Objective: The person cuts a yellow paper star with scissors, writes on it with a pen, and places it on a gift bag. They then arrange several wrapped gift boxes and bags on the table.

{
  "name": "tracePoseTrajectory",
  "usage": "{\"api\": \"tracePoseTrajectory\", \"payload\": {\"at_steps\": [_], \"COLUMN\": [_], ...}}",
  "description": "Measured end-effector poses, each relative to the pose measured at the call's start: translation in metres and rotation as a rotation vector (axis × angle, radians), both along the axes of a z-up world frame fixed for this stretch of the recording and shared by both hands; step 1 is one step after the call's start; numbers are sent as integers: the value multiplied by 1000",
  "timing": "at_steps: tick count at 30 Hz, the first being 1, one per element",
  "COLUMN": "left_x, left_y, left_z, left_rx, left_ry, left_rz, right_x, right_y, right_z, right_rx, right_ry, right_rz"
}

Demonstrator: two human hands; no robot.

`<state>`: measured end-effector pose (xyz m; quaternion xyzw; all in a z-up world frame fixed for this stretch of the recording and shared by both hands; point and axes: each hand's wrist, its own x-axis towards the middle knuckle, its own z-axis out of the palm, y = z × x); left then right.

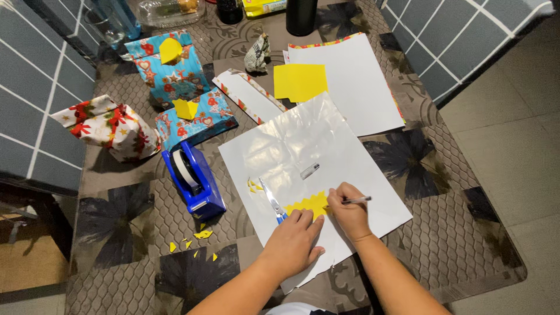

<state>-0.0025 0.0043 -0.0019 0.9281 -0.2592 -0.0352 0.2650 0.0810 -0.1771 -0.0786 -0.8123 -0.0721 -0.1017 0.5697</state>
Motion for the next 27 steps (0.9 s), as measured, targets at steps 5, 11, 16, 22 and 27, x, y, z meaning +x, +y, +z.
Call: {"api": "tracePoseTrajectory", "payload": {"at_steps": [5,11,16,22,27], "left_x": [1,0,0,1,0], "left_y": [0,0,2,-1,3], "left_z": [-1,-2,-2,-1,0], "left_rx": [5,4,-5,7,3], "left_ry": [-15,-16,-10,-17,-10], "left_rz": [-3,-4,0,-7,-6], "right_x": [0,-1,-1,-1,-1], "right_y": [2,0,2,-2,2], "right_z": [2,1,-1,-3,-1], "right_rx": [-40,19,14,6,85], "right_ry": [-64,-2,-79,-50,-12], "right_rz": [-49,-33,-62,-64,-62]}}
